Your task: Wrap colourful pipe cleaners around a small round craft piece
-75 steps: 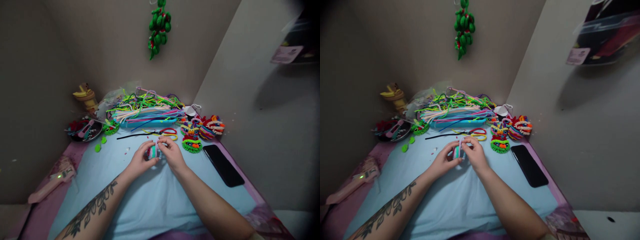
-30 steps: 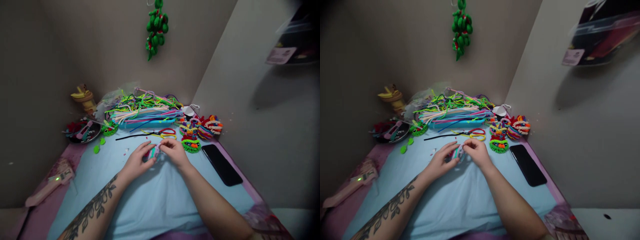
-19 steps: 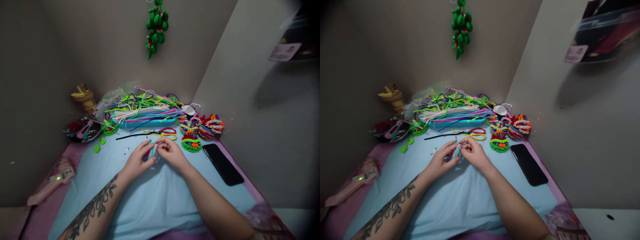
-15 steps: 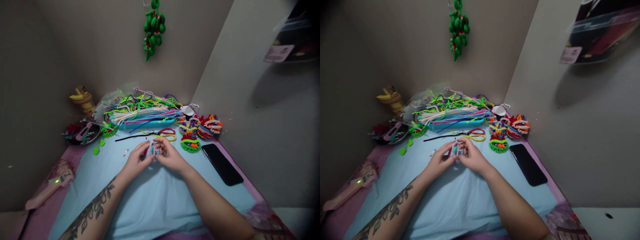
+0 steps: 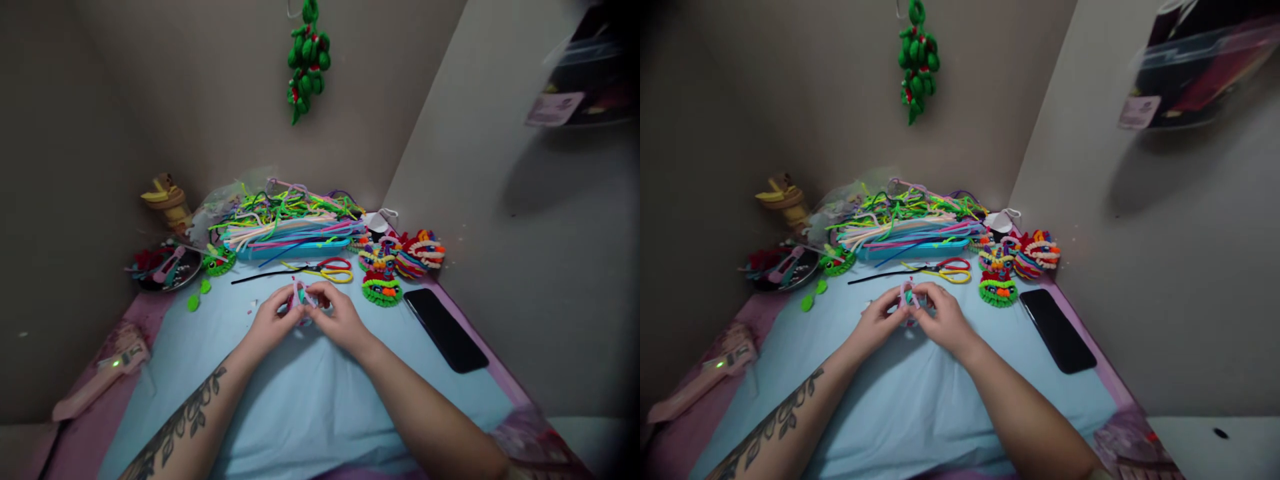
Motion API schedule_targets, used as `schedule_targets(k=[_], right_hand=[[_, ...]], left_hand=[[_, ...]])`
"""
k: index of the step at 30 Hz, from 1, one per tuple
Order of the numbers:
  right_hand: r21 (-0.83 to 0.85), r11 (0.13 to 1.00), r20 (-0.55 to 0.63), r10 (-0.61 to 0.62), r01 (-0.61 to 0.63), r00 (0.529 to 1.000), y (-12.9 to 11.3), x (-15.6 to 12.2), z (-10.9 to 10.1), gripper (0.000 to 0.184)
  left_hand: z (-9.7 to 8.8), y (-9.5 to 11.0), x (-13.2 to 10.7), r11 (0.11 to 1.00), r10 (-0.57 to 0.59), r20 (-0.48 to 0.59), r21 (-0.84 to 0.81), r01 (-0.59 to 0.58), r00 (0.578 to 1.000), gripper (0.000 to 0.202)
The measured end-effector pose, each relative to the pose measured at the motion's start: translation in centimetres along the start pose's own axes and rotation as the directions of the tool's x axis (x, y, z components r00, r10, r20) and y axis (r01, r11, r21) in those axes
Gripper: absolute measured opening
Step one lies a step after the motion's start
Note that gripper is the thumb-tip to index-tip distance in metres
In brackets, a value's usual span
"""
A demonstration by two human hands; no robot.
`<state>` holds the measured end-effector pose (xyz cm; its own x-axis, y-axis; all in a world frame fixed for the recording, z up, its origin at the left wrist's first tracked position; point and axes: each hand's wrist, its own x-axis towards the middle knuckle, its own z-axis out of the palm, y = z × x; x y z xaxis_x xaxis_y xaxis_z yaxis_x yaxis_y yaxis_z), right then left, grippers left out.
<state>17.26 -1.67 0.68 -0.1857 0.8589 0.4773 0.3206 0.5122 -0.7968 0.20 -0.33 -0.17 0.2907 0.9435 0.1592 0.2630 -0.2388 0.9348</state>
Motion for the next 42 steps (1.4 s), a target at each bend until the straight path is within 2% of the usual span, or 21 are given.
schedule_targets(k=[3,6,8,10,13,16,18,20,22,24,26,29,34,37,42], right_hand=[[-0.082,0.989,-0.106,-0.128,0.120,0.986,0.1,-0.2,0.0,0.008],[-0.160,0.962,-0.167,-0.248,0.222,0.954,-0.2,-0.6,0.3,0.011],[-0.180,0.930,-0.103,-0.341,0.320,0.934,-0.6,-0.9,0.7,0.016],[-0.178,0.886,0.014,-0.434,0.429,0.901,-1.0,-1.2,1.2,0.019],[-0.135,0.856,0.159,-0.478,0.499,0.864,-1.7,-1.4,1.6,0.020],[-0.048,0.897,0.244,-0.417,0.440,0.875,-2.1,-1.4,1.3,0.022],[0.028,0.928,0.238,-0.368,0.372,0.899,-2.2,-1.3,0.7,0.026],[0.063,0.957,0.128,-0.288,0.282,0.949,-2.1,-1.1,0.2,0.026],[0.041,0.989,-0.053,-0.143,0.145,0.988,-1.8,-0.8,0.0,0.019],[0.038,0.999,-0.201,0.001,0.007,0.980,-1.5,-0.4,0.0,0.012],[0.065,0.996,-0.252,0.079,-0.065,0.965,-1.2,-0.1,0.2,0.010],[0.098,0.992,-0.220,0.097,-0.077,0.971,-1.2,0.0,0.5,0.008],[0.121,0.984,-0.198,0.152,-0.130,0.968,-1.4,-0.2,0.9,0.005],[0.125,0.980,-0.204,0.176,-0.153,0.963,-1.2,-0.2,1.1,0.006],[0.111,0.982,-0.210,0.172,-0.151,0.963,-0.9,-0.2,1.1,0.009]], left_hand=[[0.0,0.0,-0.1,1.000,0.006,-0.008,-0.011,-0.006,1.000,0.044],[-0.1,0.1,0.0,1.000,-0.005,-0.056,-0.023,0.004,0.998,0.044],[-0.2,0.1,0.1,0.999,-0.033,-0.097,-0.036,0.029,0.995,0.045],[-0.3,0.2,0.2,0.997,-0.061,-0.122,-0.044,0.056,0.991,0.046],[-0.4,0.1,0.2,0.997,-0.073,-0.131,-0.043,0.068,0.989,0.046],[-0.5,-0.1,0.3,0.999,-0.041,-0.131,-0.006,0.041,0.991,0.045],[-0.6,-0.1,0.2,0.999,0.001,-0.145,0.037,0.004,0.989,0.044],[-0.6,0.1,0.1,0.995,0.043,-0.167,0.091,-0.028,0.985,0.042],[-0.6,0.4,-0.1,0.989,0.068,-0.168,0.144,-0.044,0.983,0.042],[-0.5,0.8,-0.3,0.983,0.079,-0.137,0.175,-0.055,0.987,0.043],[-0.3,1.0,-0.5,0.976,0.100,-0.091,0.201,-0.080,0.991,0.045],[-0.2,1.0,-0.8,0.948,0.168,-0.051,0.284,-0.147,0.984,0.048],[-0.1,0.7,-1.0,0.871,0.309,-0.060,0.419,-0.257,0.949,0.047],[0.0,0.8,-1.0,0.858,0.315,-0.050,0.442,-0.262,0.948,0.047],[0.3,0.8,-1.0,0.878,0.262,-0.036,0.423,-0.223,0.964,0.050]])
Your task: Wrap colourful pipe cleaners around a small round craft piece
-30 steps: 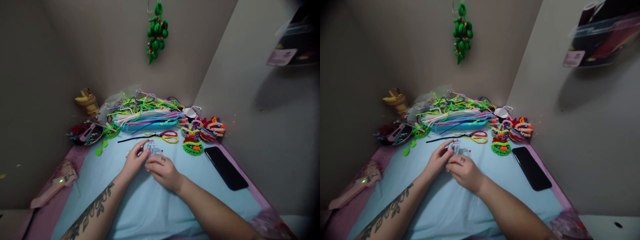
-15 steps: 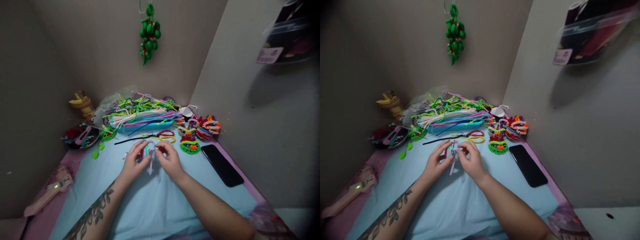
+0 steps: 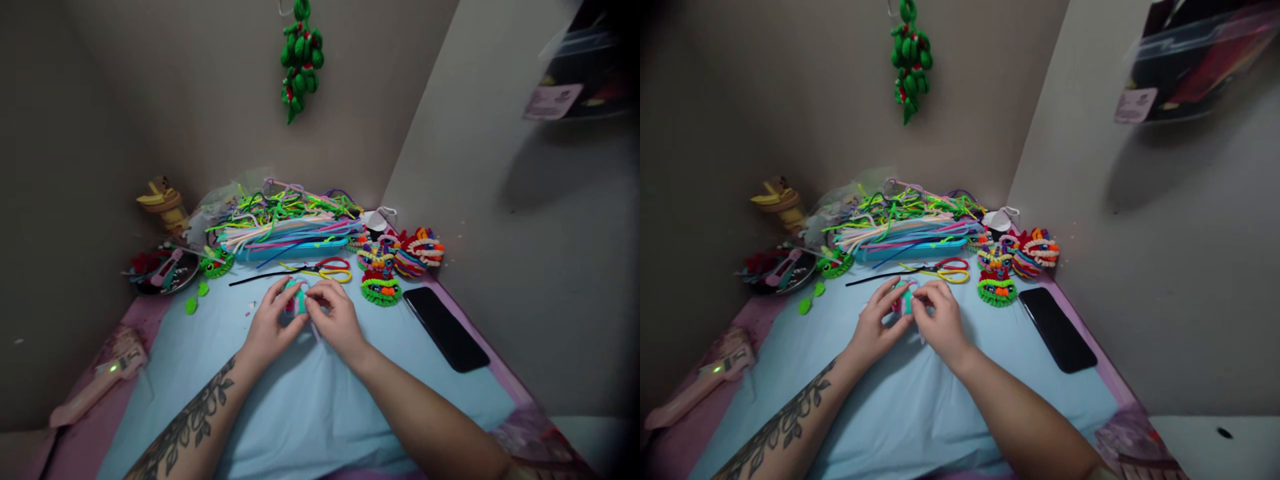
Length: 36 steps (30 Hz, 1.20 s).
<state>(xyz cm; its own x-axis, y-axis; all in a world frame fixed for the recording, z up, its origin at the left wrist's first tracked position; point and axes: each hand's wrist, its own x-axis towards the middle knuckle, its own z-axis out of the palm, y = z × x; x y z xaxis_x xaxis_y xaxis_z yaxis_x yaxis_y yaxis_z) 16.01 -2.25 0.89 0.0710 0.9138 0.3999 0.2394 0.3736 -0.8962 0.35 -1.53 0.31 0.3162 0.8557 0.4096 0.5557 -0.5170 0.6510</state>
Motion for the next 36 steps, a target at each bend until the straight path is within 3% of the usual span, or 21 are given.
schedule_targets(k=[5,11,22,30,36], right_hand=[[-0.005,1.000,-0.002,0.011,-0.011,1.000,0.1,-0.1,-0.2,0.012],[0.034,0.999,0.004,0.039,-0.039,0.999,-0.1,0.2,-0.3,0.010],[-0.083,0.996,0.030,0.018,-0.016,0.999,0.6,0.6,-0.6,0.009],[-0.126,0.986,0.138,0.131,-0.114,0.982,1.0,1.3,-1.3,0.006],[-0.087,0.988,0.183,0.143,-0.129,0.973,1.1,1.4,-1.4,0.007]], left_hand=[[0.3,-0.2,-0.1,0.998,-0.026,0.051,-0.054,0.028,0.998,0.060],[0.3,-0.5,-0.1,0.996,-0.034,0.060,-0.084,0.039,0.998,0.057],[0.2,-0.3,-0.1,0.998,-0.043,0.061,-0.052,0.046,0.997,0.053],[0.2,-0.8,-0.1,0.999,0.038,0.118,-0.036,-0.034,0.992,0.056],[0.1,-0.4,0.0,0.996,0.024,0.160,-0.085,-0.010,0.987,0.055]])
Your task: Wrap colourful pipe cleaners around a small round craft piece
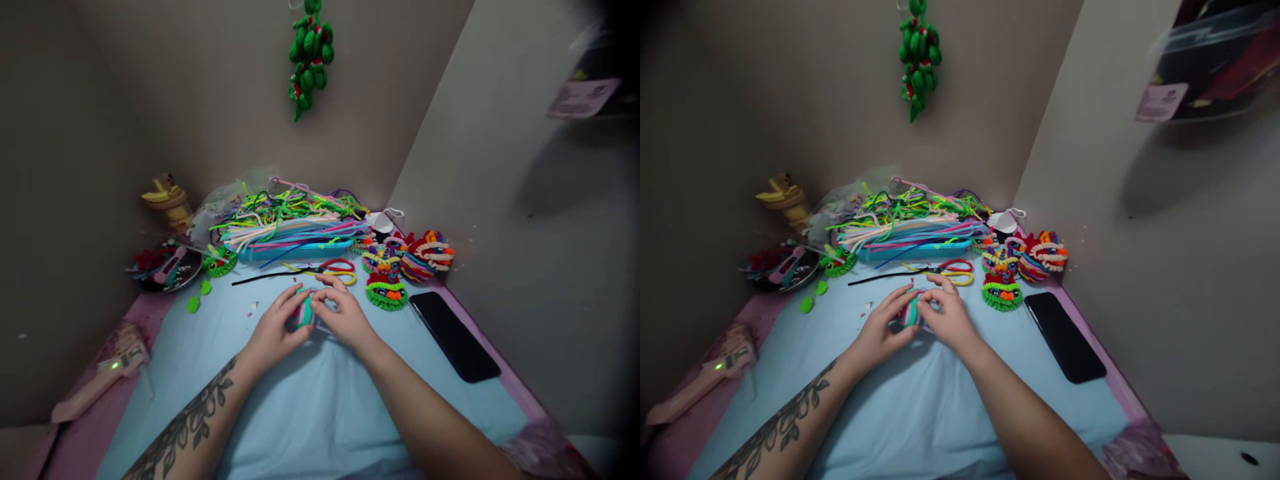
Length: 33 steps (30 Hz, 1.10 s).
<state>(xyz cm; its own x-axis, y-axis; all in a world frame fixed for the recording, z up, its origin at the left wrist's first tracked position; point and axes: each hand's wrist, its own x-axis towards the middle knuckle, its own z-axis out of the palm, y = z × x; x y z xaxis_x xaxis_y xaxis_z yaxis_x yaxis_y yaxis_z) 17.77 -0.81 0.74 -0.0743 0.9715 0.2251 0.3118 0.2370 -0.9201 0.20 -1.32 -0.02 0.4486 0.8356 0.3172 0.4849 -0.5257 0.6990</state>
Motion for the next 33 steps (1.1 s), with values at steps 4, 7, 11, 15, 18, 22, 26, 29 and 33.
schedule_targets(k=[4,7,11,15,18,22,26,29,33], right_hand=[[0.030,1.000,0.019,0.007,-0.008,1.000,0.0,0.0,0.0,0.008],[0.040,0.999,0.029,0.000,-0.001,1.000,-0.1,0.1,-0.1,0.008],[0.056,0.998,0.066,-0.001,-0.002,0.998,-0.1,0.1,-0.4,0.012],[0.094,0.995,0.094,0.011,-0.019,0.995,0.0,0.1,-0.4,0.018],[0.120,0.993,0.090,-0.005,-0.005,0.996,0.2,0.2,-0.4,0.027],[0.168,0.983,0.074,-0.089,0.076,0.993,0.2,0.3,-0.6,0.040],[0.081,0.986,0.078,-0.151,0.145,0.985,-0.1,0.0,-0.5,0.039],[0.004,0.978,0.100,-0.206,0.207,0.973,-0.4,-0.4,-0.3,0.009],[0.003,0.948,0.040,-0.317,0.317,0.948,-0.9,-0.6,-0.4,0.011]], left_hand=[[-0.2,0.0,0.1,0.999,-0.023,0.039,-0.029,0.024,0.999,0.057],[-0.3,0.0,0.2,0.999,-0.019,0.062,-0.033,0.022,0.998,0.057],[-0.2,-0.1,0.1,1.000,-0.011,0.070,-0.027,0.013,0.997,0.056],[-0.2,0.0,0.1,0.999,-0.011,0.059,-0.036,0.013,0.998,0.056],[-0.3,0.1,0.2,0.998,-0.031,0.041,-0.054,0.033,0.999,0.054],[-0.7,-0.1,0.7,0.985,-0.137,-0.074,-0.111,0.128,0.988,0.051],[-1.0,-0.8,0.9,0.950,-0.258,-0.193,-0.228,0.212,0.947,0.051],[-0.9,-1.3,0.8,0.928,-0.287,-0.181,-0.295,0.226,0.941,0.051],[-0.6,-1.6,0.7,0.933,-0.274,-0.141,-0.278,0.227,0.951,0.051]])
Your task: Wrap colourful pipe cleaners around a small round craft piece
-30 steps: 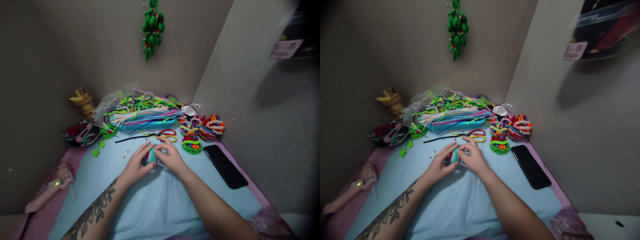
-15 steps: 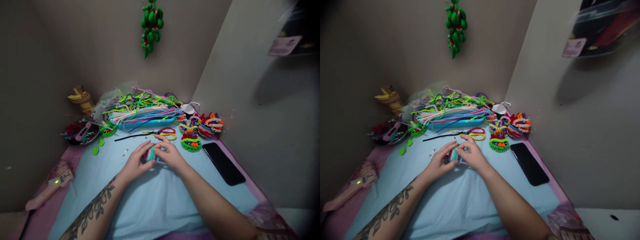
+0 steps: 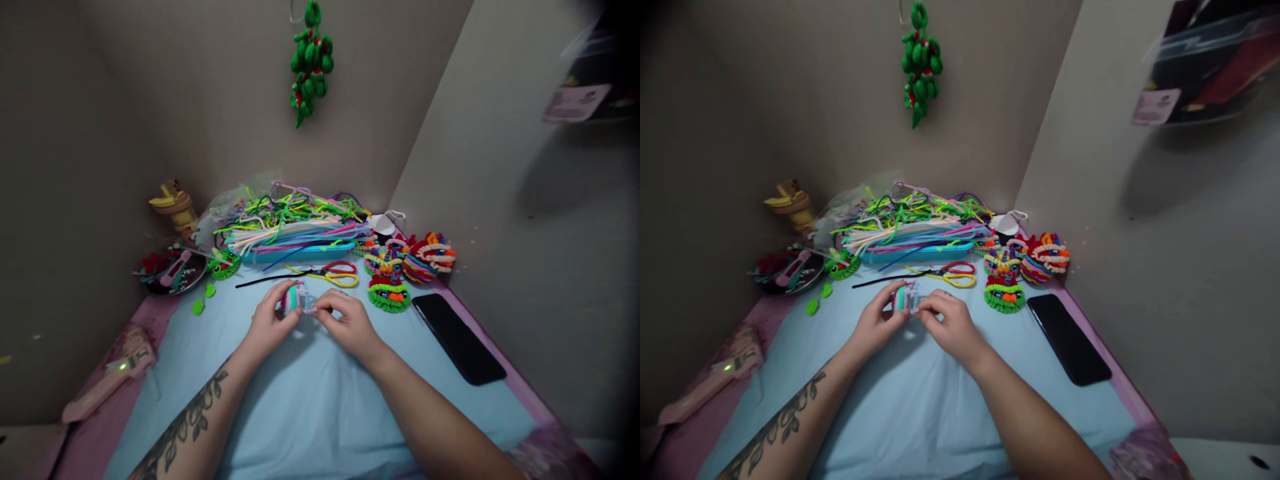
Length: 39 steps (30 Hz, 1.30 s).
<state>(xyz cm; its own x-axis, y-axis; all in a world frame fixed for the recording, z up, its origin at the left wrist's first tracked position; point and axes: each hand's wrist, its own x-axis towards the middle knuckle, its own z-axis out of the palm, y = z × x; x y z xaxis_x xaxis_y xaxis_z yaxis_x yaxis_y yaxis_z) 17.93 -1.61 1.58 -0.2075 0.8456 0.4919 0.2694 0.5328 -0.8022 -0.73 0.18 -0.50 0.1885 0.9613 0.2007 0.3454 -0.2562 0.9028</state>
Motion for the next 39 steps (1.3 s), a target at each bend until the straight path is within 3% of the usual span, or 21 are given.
schedule_targets(k=[2,4,8,11,14,16,19,22,25,27,32,39], right_hand=[[0.007,1.000,-0.018,0.004,-0.004,1.000,-0.2,0.1,-0.1,0.006],[0.007,1.000,0.015,0.017,-0.017,1.000,-0.1,0.1,-0.1,0.016],[0.053,0.996,0.091,-0.075,0.070,0.993,0.1,0.0,0.3,0.012],[0.151,0.986,-0.012,-0.066,0.067,0.998,0.1,-0.2,0.0,0.007],[0.270,0.963,-0.182,0.057,-0.005,0.982,0.2,-0.2,-0.7,0.004],[0.365,0.927,-0.230,0.176,-0.083,0.957,0.4,0.0,-1.0,0.008],[0.517,0.836,-0.171,0.309,-0.181,0.935,1.0,0.5,-0.8,0.030],[0.542,0.794,-0.089,0.381,-0.276,0.920,1.4,0.7,0.0,0.051],[0.494,0.771,0.049,0.437,-0.402,0.898,1.5,0.6,0.9,0.034],[0.491,0.770,0.103,0.413,-0.408,0.905,1.3,0.4,1.4,0.027],[0.578,0.721,0.084,0.415,-0.383,0.906,0.8,0.1,2.2,0.024],[0.697,0.511,0.203,0.532,-0.503,0.822,0.8,0.2,2.8,0.030]], left_hand=[[0.1,-0.1,0.0,1.000,-0.004,0.013,0.002,0.004,1.000,0.051],[0.2,-0.1,0.1,1.000,-0.015,0.025,-0.014,0.015,1.000,0.051],[0.1,-0.2,0.2,0.999,0.026,0.051,0.033,-0.027,0.998,0.051],[-0.3,0.1,0.1,0.970,0.110,0.095,0.208,-0.128,0.989,0.051],[-0.7,0.8,-0.1,0.906,0.184,0.187,0.348,-0.240,0.965,0.050],[-0.7,1.2,-0.3,0.890,0.199,0.209,0.370,-0.266,0.957,0.051],[-0.4,1.1,-0.3,0.939,0.146,0.154,0.290,-0.186,0.977,0.052],[0.0,0.5,-0.2,0.993,0.063,0.056,0.099,-0.068,0.996,0.055],[0.3,0.2,-0.2,0.996,0.033,0.029,-0.088,-0.030,0.999,0.059],[0.5,0.2,-0.3,0.990,0.045,0.040,-0.137,-0.039,0.998,0.061],[0.6,0.7,-0.5,0.994,0.068,0.037,-0.083,-0.064,0.997,0.059],[0.8,1.2,-0.5,0.998,0.056,0.017,-0.032,-0.055,0.998,0.055]])
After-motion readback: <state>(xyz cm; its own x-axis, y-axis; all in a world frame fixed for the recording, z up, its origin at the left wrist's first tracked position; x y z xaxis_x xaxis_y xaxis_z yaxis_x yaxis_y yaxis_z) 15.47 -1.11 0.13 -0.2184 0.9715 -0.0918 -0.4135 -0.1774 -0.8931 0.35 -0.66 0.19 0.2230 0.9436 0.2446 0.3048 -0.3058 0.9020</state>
